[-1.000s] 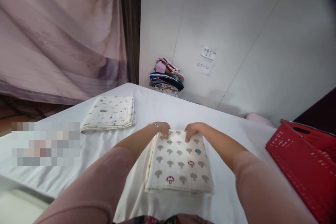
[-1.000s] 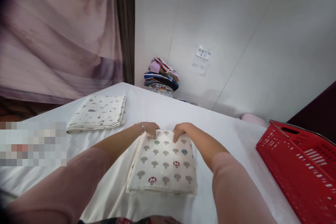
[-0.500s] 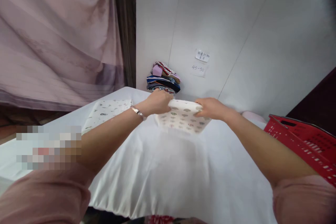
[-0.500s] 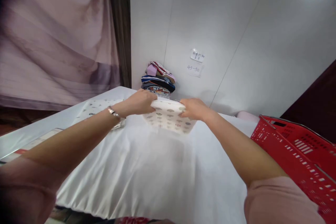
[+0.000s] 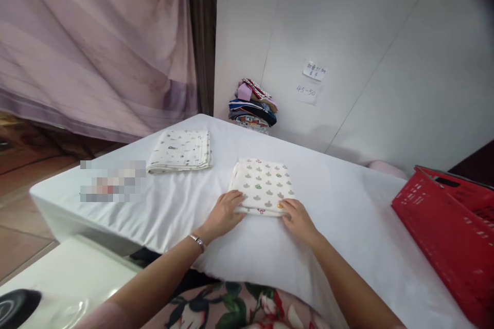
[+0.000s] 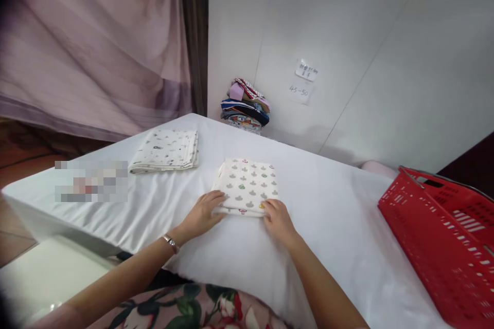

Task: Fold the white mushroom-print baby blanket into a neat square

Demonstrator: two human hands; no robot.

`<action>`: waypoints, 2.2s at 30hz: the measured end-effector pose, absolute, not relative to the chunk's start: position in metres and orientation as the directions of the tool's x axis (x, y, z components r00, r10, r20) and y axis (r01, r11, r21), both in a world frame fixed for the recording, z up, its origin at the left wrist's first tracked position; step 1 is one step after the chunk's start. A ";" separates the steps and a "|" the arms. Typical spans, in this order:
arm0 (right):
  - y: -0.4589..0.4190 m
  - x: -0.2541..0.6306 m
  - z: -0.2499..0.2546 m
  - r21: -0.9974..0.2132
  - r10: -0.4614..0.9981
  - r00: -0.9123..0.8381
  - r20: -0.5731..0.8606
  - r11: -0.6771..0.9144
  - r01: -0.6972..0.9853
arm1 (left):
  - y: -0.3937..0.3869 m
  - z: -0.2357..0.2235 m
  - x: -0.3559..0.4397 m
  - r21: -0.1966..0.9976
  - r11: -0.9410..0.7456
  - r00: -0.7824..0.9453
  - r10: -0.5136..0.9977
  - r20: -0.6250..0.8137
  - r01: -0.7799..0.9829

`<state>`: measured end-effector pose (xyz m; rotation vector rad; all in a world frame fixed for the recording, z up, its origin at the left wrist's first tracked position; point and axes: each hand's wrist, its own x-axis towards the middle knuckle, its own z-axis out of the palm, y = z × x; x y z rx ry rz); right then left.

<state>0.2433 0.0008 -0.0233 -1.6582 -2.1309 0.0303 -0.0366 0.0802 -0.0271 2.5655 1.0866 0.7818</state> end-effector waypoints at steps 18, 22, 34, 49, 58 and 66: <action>0.028 0.215 -0.021 -0.109 0.837 -0.368 0.405 0.444 0.889 | 0.092 -0.013 -0.036 0.188 -0.718 0.627 0.683 0.376 0.670; 0.024 0.213 -0.024 -0.103 0.826 -0.385 0.412 0.462 0.881 | 0.088 -0.023 -0.042 0.271 -0.708 0.601 0.701 0.385 0.652; 0.037 0.220 -0.004 -0.355 0.917 -0.314 0.248 0.387 0.851 | 0.088 -0.026 -0.044 0.524 -0.651 0.528 0.756 0.386 0.549; 0.177 0.129 -0.027 -0.210 0.979 -0.048 0.199 0.090 0.974 | 0.174 -0.017 -0.015 0.792 0.080 0.088 0.982 -0.166 0.605; 0.170 0.130 -0.030 -0.194 0.984 0.007 0.179 0.029 0.981 | 0.186 -0.023 0.008 0.881 0.058 0.057 0.994 -0.096 0.470; 0.172 0.128 -0.030 -0.229 0.987 -0.025 0.160 0.062 0.971 | 0.194 -0.029 0.008 0.927 0.026 0.068 0.996 -0.056 0.375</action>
